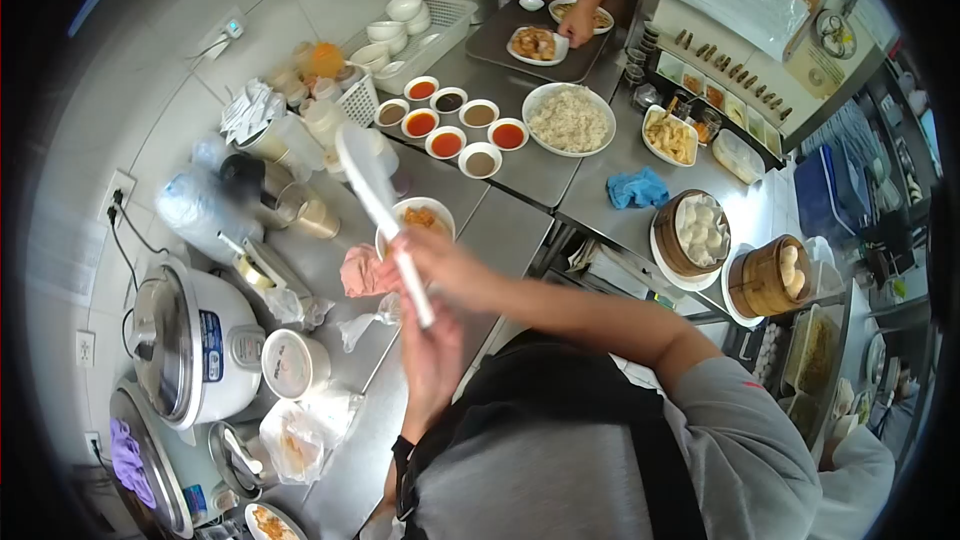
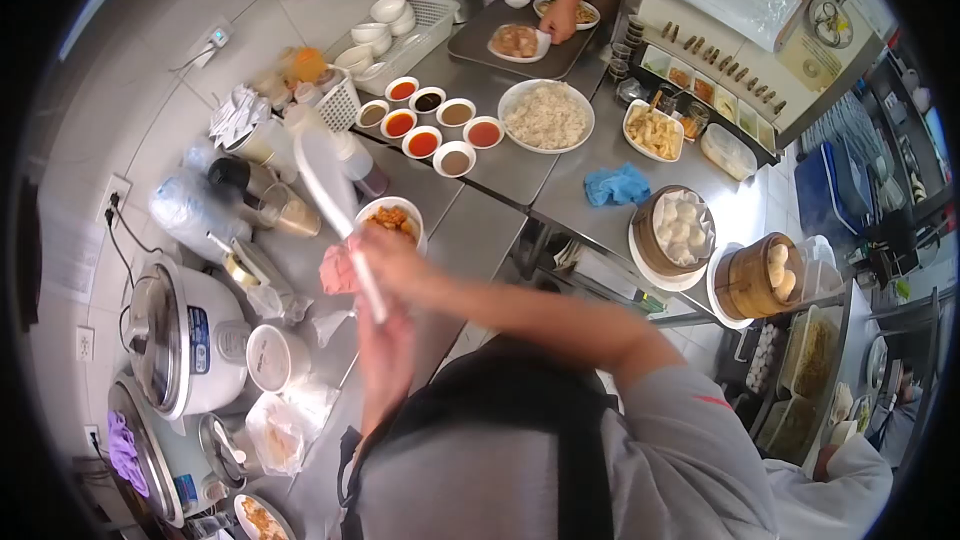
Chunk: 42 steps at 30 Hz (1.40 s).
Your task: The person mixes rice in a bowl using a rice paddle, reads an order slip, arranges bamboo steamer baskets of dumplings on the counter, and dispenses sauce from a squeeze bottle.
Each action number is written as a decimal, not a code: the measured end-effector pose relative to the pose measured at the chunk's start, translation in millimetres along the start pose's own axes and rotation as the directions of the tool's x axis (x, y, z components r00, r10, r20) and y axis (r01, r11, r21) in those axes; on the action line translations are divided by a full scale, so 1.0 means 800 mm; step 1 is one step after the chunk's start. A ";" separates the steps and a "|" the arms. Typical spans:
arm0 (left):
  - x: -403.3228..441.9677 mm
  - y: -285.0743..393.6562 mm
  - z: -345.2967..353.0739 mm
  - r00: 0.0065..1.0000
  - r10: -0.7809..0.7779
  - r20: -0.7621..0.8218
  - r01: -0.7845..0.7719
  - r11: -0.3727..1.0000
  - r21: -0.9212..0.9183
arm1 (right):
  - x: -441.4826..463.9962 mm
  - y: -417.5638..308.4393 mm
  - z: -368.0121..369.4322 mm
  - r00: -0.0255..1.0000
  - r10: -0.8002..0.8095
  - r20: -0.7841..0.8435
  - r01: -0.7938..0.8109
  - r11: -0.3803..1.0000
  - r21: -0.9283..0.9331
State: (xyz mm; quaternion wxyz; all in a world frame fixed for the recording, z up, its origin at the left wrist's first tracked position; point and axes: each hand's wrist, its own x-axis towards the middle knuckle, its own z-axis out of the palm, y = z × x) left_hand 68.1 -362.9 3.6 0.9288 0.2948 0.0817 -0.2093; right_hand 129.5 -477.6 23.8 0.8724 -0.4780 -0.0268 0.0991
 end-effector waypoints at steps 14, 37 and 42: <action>0.477 -0.167 0.150 0.737 0.168 0.655 -0.617 -0.231 0.753 | 0.037 -0.346 -0.488 0.997 -0.063 0.051 -0.004 -0.672 -0.741; 0.557 -0.233 0.156 0.895 -0.223 0.386 -0.439 -0.295 0.849 | -0.072 -0.230 -0.438 0.895 -0.200 -0.400 -0.445 -0.308 -0.841; 0.546 -0.217 0.177 0.915 -0.281 0.289 -0.364 -0.268 0.892 | -0.060 -0.283 -0.394 0.845 -0.204 -0.495 -0.535 -0.345 -0.771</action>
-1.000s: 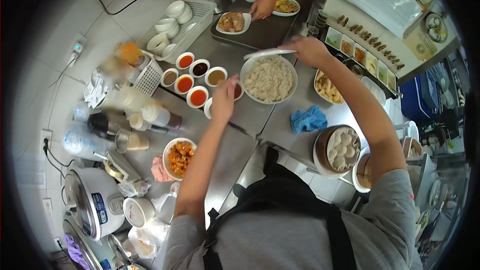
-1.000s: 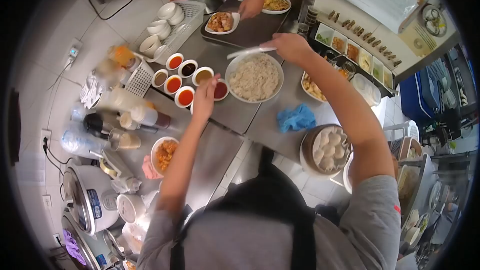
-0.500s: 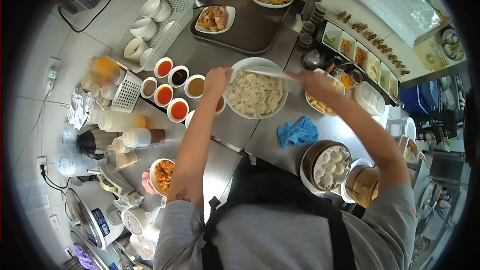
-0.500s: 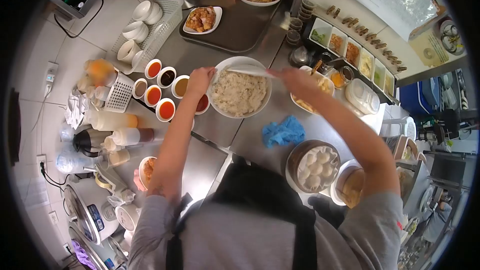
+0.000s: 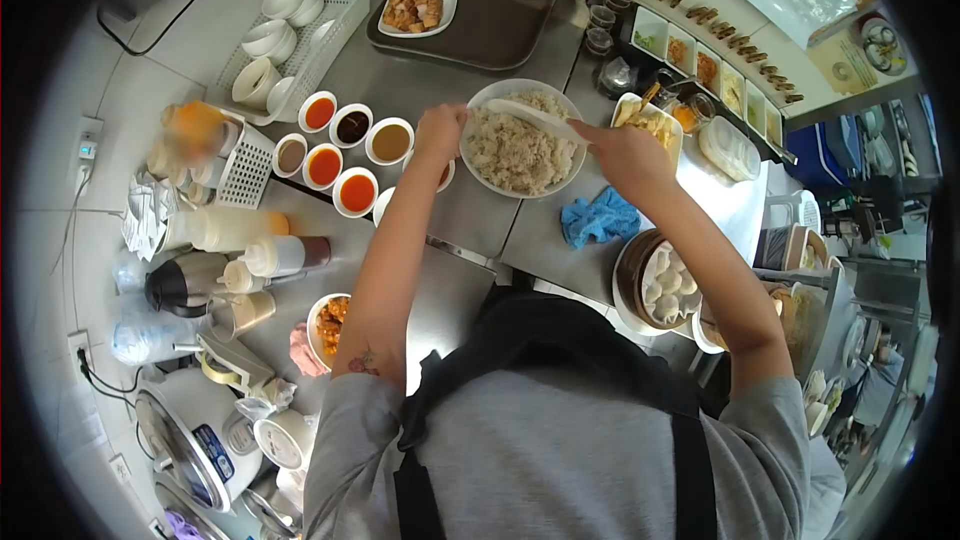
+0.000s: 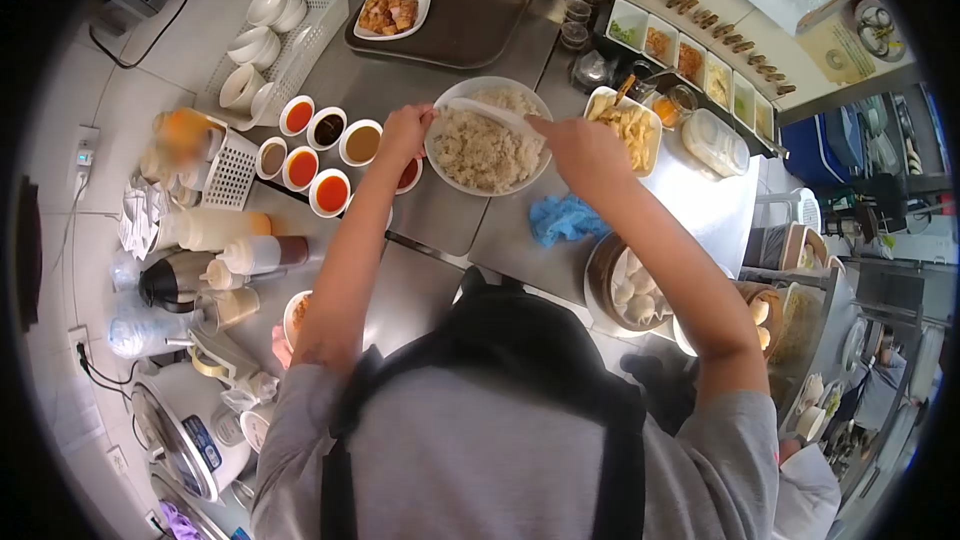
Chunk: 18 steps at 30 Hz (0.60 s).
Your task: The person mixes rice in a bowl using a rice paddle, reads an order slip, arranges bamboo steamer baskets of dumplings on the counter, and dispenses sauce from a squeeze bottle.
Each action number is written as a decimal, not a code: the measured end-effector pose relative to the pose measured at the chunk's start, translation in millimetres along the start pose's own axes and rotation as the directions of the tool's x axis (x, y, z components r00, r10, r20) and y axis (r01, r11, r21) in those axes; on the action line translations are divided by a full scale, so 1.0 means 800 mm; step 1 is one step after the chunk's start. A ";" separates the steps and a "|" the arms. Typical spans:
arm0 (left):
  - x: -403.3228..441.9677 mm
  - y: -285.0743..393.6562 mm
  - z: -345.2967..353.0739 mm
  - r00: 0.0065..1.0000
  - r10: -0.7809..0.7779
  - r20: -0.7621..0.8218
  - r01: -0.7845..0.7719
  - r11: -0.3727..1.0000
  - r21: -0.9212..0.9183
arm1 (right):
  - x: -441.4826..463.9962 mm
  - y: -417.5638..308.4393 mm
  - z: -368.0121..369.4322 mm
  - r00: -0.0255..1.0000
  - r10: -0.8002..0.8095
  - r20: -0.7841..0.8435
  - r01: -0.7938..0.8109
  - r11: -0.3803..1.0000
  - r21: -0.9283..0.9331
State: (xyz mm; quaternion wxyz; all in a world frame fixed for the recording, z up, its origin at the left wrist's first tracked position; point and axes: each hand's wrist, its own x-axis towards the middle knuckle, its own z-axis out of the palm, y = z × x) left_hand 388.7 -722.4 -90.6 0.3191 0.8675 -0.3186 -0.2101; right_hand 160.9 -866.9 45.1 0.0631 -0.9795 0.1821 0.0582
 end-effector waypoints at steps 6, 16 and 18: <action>0.000 -0.001 -0.005 0.997 -0.003 0.072 0.013 0.991 -0.134 | -0.019 -0.023 0.023 0.999 0.037 0.023 -0.036 0.998 -0.050; 0.000 -0.007 0.000 0.999 0.005 0.040 0.000 0.991 -0.132 | -0.031 -0.021 -0.018 0.996 -0.057 0.072 0.070 0.978 -0.198; -0.005 -0.004 0.003 1.000 -0.026 0.014 0.028 0.987 -0.159 | -0.035 -0.013 -0.010 0.994 -0.087 0.064 0.095 0.985 -0.142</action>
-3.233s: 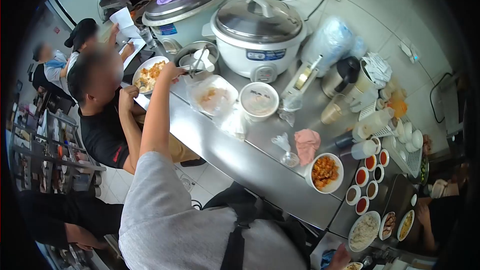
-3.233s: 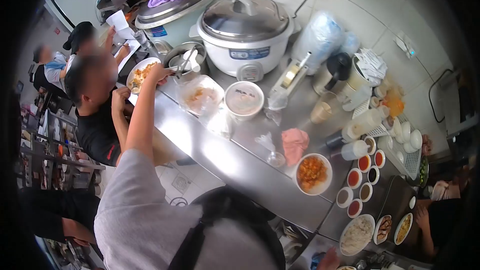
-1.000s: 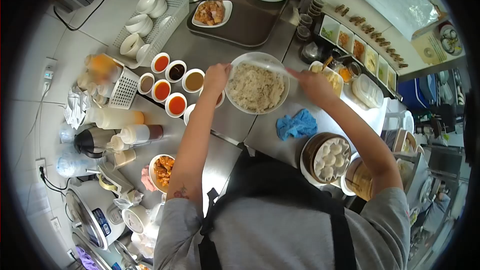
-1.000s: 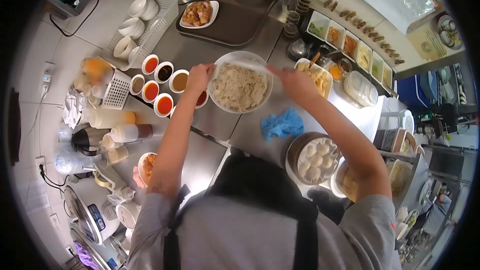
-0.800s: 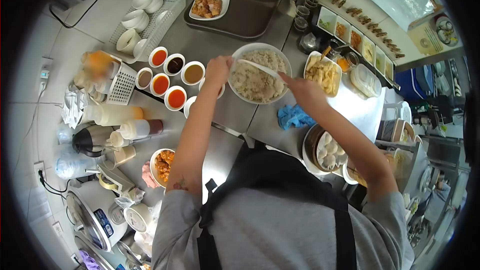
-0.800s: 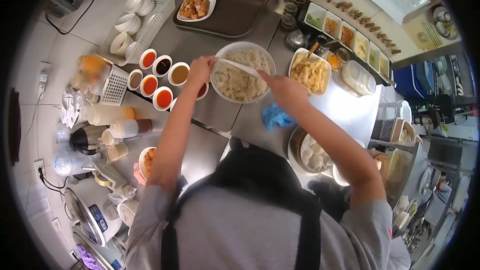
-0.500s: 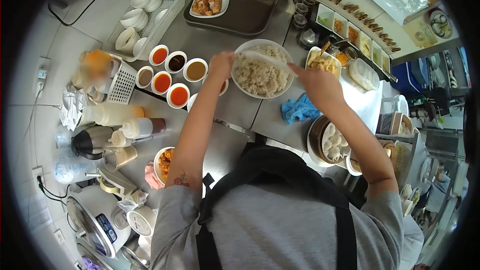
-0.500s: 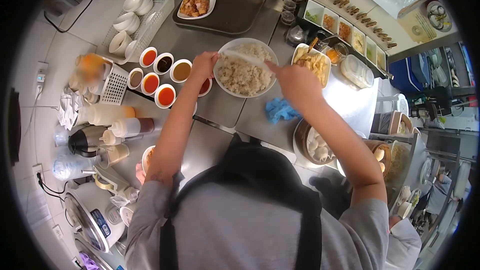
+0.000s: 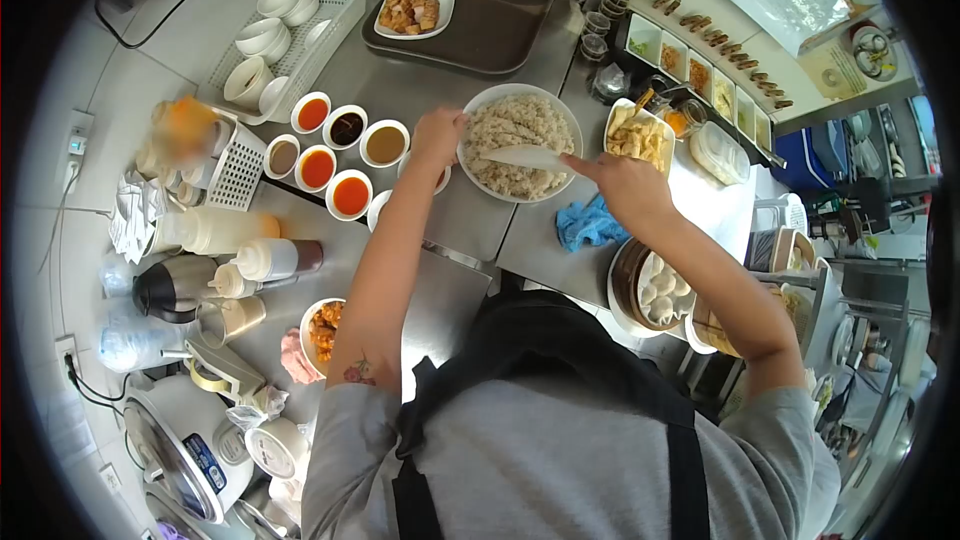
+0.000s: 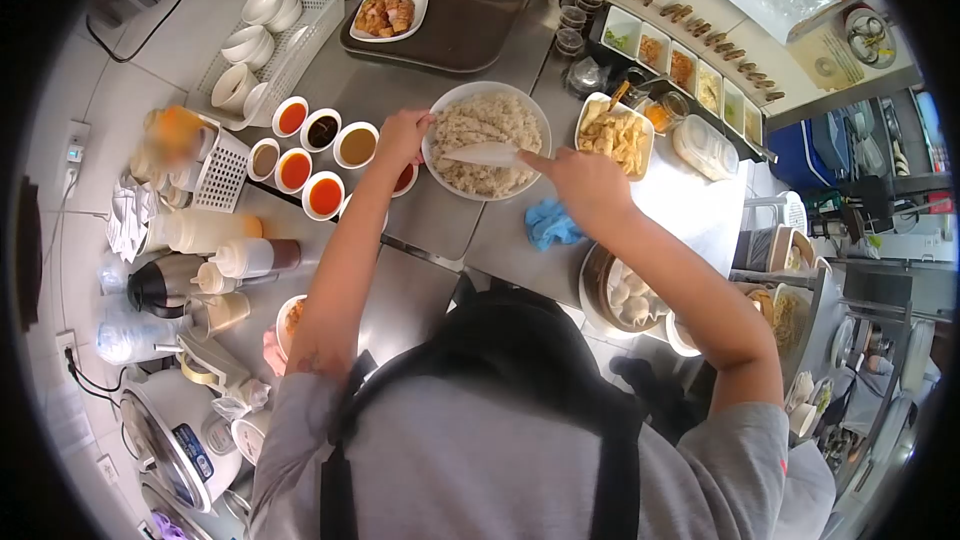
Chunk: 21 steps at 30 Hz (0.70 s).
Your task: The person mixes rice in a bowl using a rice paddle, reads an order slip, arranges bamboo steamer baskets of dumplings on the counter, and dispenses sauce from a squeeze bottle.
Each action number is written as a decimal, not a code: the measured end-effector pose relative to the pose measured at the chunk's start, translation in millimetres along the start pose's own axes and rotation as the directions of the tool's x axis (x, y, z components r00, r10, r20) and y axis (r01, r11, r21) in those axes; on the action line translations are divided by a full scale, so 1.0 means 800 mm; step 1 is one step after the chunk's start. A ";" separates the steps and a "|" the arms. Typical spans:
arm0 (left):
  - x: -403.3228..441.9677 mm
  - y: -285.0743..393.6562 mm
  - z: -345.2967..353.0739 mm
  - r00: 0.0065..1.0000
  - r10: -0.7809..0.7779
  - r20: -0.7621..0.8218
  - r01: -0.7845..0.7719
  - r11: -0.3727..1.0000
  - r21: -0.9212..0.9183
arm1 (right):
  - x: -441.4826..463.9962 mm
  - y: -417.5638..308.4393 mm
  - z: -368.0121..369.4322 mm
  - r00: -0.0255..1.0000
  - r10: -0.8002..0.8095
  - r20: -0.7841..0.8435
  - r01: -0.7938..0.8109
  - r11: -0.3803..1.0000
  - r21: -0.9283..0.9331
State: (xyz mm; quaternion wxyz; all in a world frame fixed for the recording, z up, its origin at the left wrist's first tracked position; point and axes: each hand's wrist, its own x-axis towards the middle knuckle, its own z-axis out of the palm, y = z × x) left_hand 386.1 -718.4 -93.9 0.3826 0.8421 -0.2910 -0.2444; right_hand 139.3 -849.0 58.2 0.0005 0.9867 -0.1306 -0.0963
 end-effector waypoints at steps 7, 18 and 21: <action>-0.010 -0.002 0.002 0.999 -0.004 0.034 0.006 0.998 -0.068 | -0.007 0.080 -0.026 0.988 0.128 0.085 -0.149 0.665 0.732; -0.016 0.010 0.001 0.999 -0.028 -0.028 0.027 0.999 -0.044 | 0.008 0.057 0.017 0.936 0.056 -0.348 0.087 0.920 0.382; -0.017 0.009 0.001 0.998 -0.057 -0.014 0.056 0.996 -0.063 | 0.001 0.056 0.031 0.928 0.030 -0.372 0.122 0.919 0.376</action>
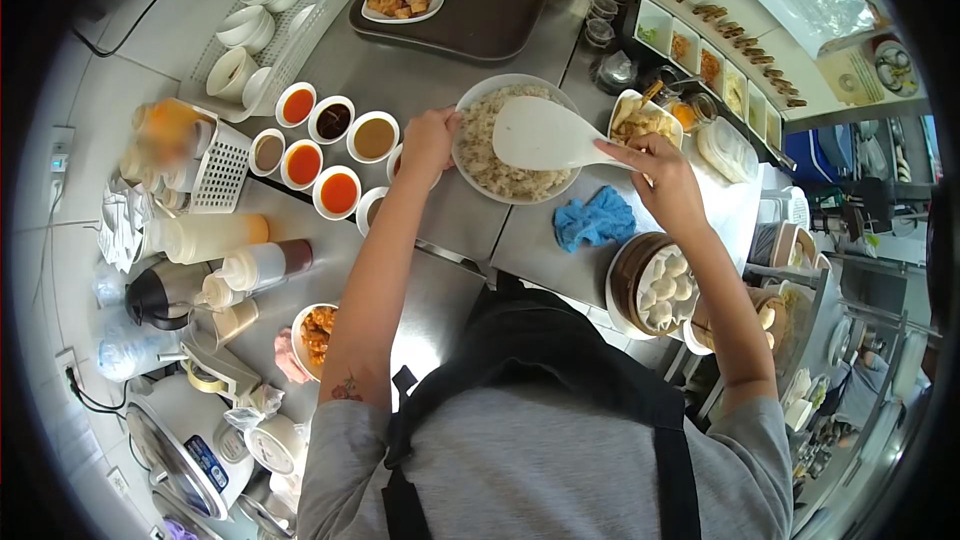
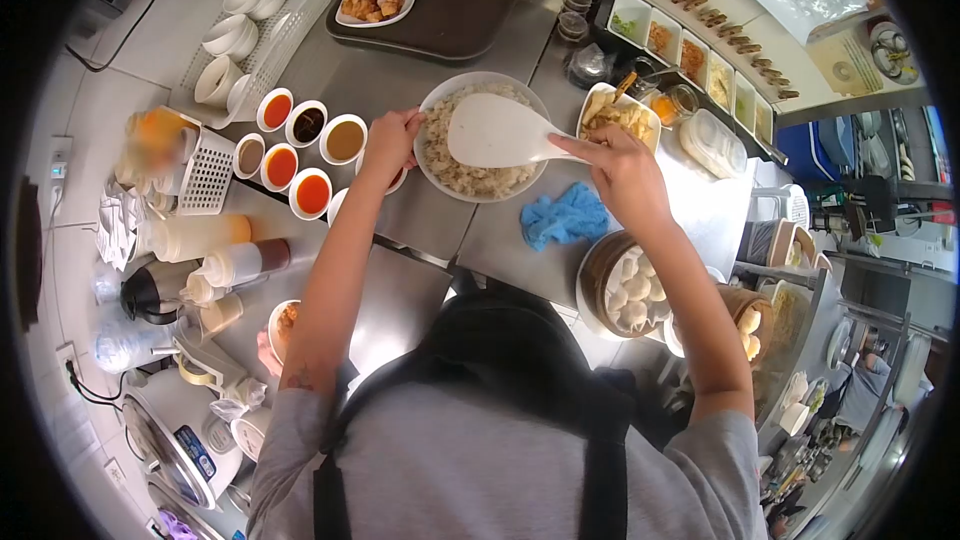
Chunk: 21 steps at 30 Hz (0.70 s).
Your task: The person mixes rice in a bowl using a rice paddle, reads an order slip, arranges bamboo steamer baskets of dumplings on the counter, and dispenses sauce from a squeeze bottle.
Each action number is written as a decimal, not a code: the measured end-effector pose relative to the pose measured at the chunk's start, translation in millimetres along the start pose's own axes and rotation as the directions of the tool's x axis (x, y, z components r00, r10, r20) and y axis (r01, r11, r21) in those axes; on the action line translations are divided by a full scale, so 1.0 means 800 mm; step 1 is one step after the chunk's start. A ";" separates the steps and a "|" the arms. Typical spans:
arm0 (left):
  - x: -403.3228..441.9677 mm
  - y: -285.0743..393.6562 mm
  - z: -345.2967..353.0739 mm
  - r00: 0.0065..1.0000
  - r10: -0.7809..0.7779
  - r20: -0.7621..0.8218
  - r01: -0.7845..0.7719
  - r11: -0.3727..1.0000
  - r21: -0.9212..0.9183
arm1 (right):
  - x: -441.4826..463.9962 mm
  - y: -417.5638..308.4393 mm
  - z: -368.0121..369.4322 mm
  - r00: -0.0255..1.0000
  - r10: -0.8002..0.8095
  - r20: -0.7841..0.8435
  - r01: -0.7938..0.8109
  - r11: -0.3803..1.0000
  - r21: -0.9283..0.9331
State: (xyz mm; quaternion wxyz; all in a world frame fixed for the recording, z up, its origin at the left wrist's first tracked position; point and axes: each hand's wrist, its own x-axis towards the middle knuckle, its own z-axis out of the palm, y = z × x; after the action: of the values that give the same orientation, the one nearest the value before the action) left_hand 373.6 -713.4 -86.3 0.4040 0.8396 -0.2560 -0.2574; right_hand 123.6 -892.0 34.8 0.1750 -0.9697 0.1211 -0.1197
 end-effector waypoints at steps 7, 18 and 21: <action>0.002 -0.003 0.002 1.000 0.024 -0.005 -0.024 1.000 0.000 | 0.022 0.016 0.015 0.998 0.059 -0.039 -0.061 0.996 -0.058; 0.016 -0.035 0.024 0.968 0.185 -0.169 -0.147 0.966 0.215 | 0.009 -0.021 -0.032 0.866 0.353 0.353 -0.273 0.927 -0.256; 0.016 -0.033 0.019 0.973 0.185 -0.138 -0.160 0.972 0.174 | -0.007 -0.024 -0.016 0.904 0.244 0.350 -0.168 0.958 -0.234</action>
State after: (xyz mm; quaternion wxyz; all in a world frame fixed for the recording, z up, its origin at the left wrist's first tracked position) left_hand 379.3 -715.8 -119.2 0.3739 0.8614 -0.3164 -0.1346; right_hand 118.5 -876.5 52.3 0.1093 -0.9687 0.1990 0.0998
